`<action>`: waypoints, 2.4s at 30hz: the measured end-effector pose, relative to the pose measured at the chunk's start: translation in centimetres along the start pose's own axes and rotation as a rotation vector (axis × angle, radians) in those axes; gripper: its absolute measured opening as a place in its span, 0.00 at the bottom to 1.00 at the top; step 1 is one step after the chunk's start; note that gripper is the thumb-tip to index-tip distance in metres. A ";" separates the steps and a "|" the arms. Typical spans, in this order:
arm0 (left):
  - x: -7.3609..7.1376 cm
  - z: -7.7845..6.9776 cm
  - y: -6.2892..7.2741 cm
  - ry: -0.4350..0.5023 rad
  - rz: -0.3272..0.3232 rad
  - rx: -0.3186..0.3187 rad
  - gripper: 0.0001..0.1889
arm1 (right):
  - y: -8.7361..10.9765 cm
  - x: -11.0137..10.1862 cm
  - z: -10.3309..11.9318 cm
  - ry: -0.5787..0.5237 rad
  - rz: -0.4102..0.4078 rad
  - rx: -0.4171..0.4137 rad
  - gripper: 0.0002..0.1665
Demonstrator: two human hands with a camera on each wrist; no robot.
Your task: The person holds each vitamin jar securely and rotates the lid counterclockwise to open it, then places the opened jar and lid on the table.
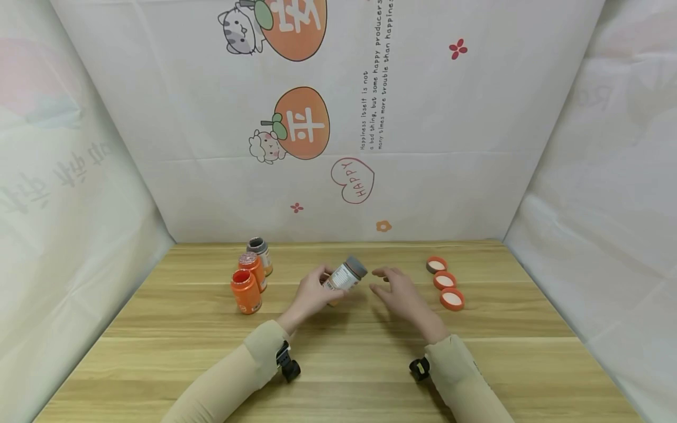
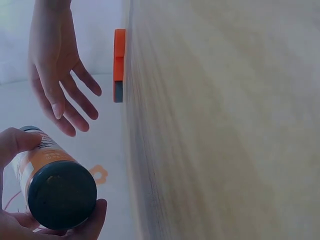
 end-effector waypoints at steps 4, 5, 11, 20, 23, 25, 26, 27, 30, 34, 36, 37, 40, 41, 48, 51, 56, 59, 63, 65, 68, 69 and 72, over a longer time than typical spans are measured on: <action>0.0 0.1 0.2 0.006 0.006 -0.007 0.22 | 0.0 -0.2 0.3 -0.013 -0.023 0.003 0.25; -0.1 0.1 0.2 0.009 0.008 -0.009 0.22 | 0.0 -0.2 0.4 -0.016 -0.029 0.003 0.25; -0.4 -0.1 0.8 0.010 0.016 -0.004 0.23 | 0.1 -0.5 1.0 -0.049 -0.064 0.023 0.24; -0.6 -0.1 1.4 0.025 0.047 -0.011 0.26 | 0.4 -0.9 2.4 -0.063 -0.091 0.036 0.25; -0.7 -0.1 1.7 0.023 0.058 -0.015 0.26 | 0.5 -0.9 2.8 -0.054 -0.099 0.027 0.27; -0.8 -0.1 1.9 0.016 0.064 -0.015 0.26 | 0.6 -1.0 3.0 -0.041 -0.104 0.015 0.28; -0.8 -0.1 2.1 0.014 0.067 -0.015 0.26 | 0.6 -1.0 3.2 -0.038 -0.105 0.016 0.29; -0.8 -0.2 2.2 0.012 0.070 -0.014 0.26 | 0.6 -0.9 3.3 -0.037 -0.101 0.012 0.30; -0.9 -0.3 2.5 0.002 0.071 -0.009 0.27 | 0.6 -0.8 3.6 -0.049 -0.090 0.021 0.30; -0.8 -0.4 2.8 -0.005 0.070 0.003 0.28 | 0.7 -0.7 3.9 -0.070 -0.075 0.039 0.27; -0.8 -0.4 2.9 -0.004 0.075 0.005 0.28 | 0.8 -0.7 4.1 -0.076 -0.069 0.045 0.25; -0.8 -0.5 3.1 -0.003 0.078 0.008 0.28 | 0.8 -0.6 4.2 -0.076 -0.066 0.046 0.25; -0.8 -0.7 3.4 0.001 0.085 0.014 0.27 | 1.0 -0.5 4.5 -0.084 -0.054 0.047 0.25; -0.8 -0.8 3.5 0.000 0.086 0.014 0.27 | 1.0 -0.4 4.6 -0.086 -0.052 0.051 0.25; -0.7 -1.3 4.2 0.038 0.127 0.026 0.26 | 1.1 0.1 5.0 -0.114 -0.019 0.045 0.26; -0.6 -1.5 4.4 0.051 0.140 0.026 0.26 | 1.2 0.4 5.1 -0.144 0.002 0.058 0.25; -0.4 -1.5 4.5 0.061 0.145 0.028 0.27 | 1.3 0.7 5.1 -0.212 0.032 0.108 0.25; -0.3 -1.5 4.7 0.058 0.151 0.033 0.27 | 1.3 0.9 5.1 -0.213 0.040 0.121 0.26; -0.3 -1.6 4.8 0.044 0.149 0.045 0.26 | 1.3 1.0 5.1 -0.193 0.043 0.141 0.29; -0.2 -1.6 4.8 0.041 0.148 0.048 0.26 | 1.4 1.1 5.1 -0.189 0.040 0.157 0.30; -0.2 -1.5 4.8 0.029 0.153 0.044 0.26 | 1.4 1.2 5.3 -0.177 0.032 0.175 0.30; -0.2 -1.5 4.7 0.027 0.155 0.043 0.26 | 1.4 1.1 5.3 -0.174 0.029 0.178 0.29; -0.2 -1.4 4.8 0.024 0.163 0.041 0.27 | 1.4 1.2 5.5 -0.168 0.028 0.190 0.28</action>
Point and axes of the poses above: each hand's wrist, its own y-axis away from the middle knuckle, its own x-axis out of the palm, z = x × y, the point moved 2 cm from there along -y, towards the middle knuckle, and after that the axes turned 6 degrees about -y, right-handed, at the moved point
